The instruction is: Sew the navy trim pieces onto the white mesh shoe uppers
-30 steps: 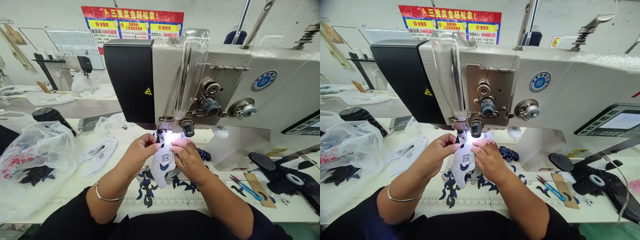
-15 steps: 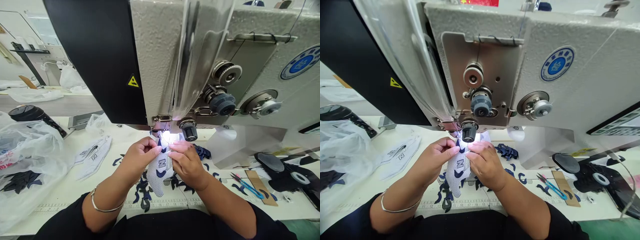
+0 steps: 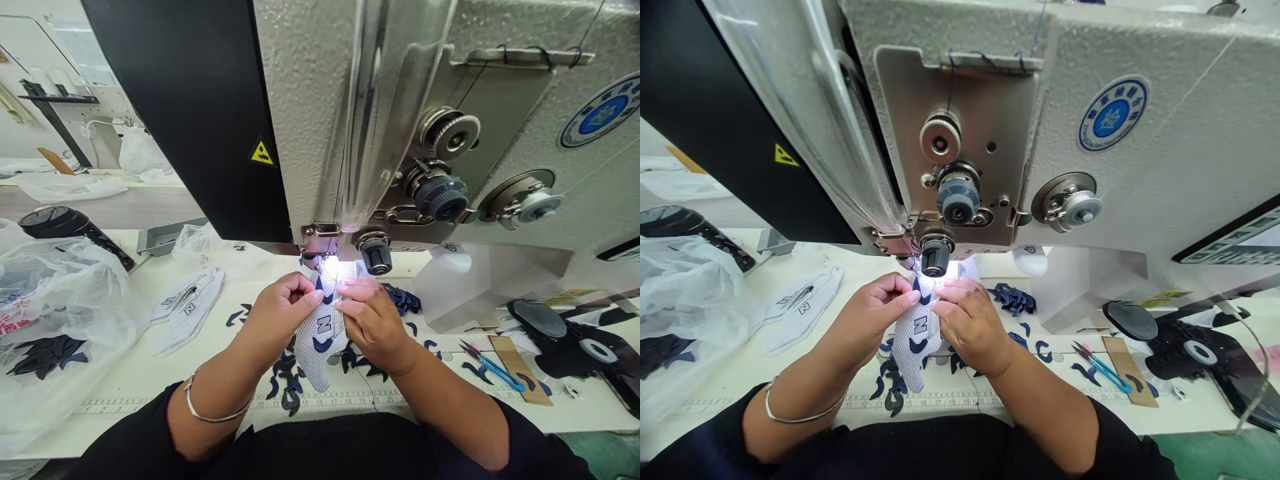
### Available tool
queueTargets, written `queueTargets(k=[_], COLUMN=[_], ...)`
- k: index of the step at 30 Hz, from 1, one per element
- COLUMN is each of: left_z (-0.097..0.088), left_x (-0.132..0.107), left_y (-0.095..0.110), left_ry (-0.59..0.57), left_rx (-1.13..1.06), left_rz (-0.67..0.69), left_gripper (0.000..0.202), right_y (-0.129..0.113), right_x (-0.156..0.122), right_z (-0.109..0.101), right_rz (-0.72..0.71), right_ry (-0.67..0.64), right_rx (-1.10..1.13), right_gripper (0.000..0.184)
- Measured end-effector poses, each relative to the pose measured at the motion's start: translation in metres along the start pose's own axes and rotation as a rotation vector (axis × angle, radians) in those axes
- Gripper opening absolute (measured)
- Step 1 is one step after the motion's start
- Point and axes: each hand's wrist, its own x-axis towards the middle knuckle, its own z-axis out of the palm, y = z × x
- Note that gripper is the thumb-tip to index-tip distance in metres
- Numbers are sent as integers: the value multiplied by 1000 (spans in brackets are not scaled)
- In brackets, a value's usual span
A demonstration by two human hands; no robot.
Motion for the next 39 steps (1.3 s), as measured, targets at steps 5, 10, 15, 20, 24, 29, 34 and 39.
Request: queueTargets(k=[5, 10, 15, 20, 24, 29, 34, 39], left_z=[2, 3, 6, 9, 10, 12, 13, 12], left_x=[0, -1, -5, -8, -8, -8, -6, -6], left_y=[3, 6, 2, 1, 3, 1, -3, -3], left_ry=[34, 55, 50, 59, 60, 73, 84, 95], left_rx=[64, 123, -6, -171, -272, -307, -253, -158], left_rz=[1, 12, -19, -36, -76, -85, -63, -49], left_gripper=[30, 29, 28, 24, 25, 24, 25, 25], right_y=[-1, -2, -3, -2, -3, -2, -2, -3], right_x=[0, 1, 3, 3, 2, 3, 3, 3], right_z=[0, 0, 0, 1, 1, 2, 1, 1], right_rz=[10, 3, -16, 2, 14, 23, 11, 7], right_ry=[0, -20, -8, -17, -13, -5, -7, -13], right_rx=[-8, -50, -51, -40, -27, -12, -41, -54], right_gripper=[40, 46, 46, 46, 43, 39, 45, 50])
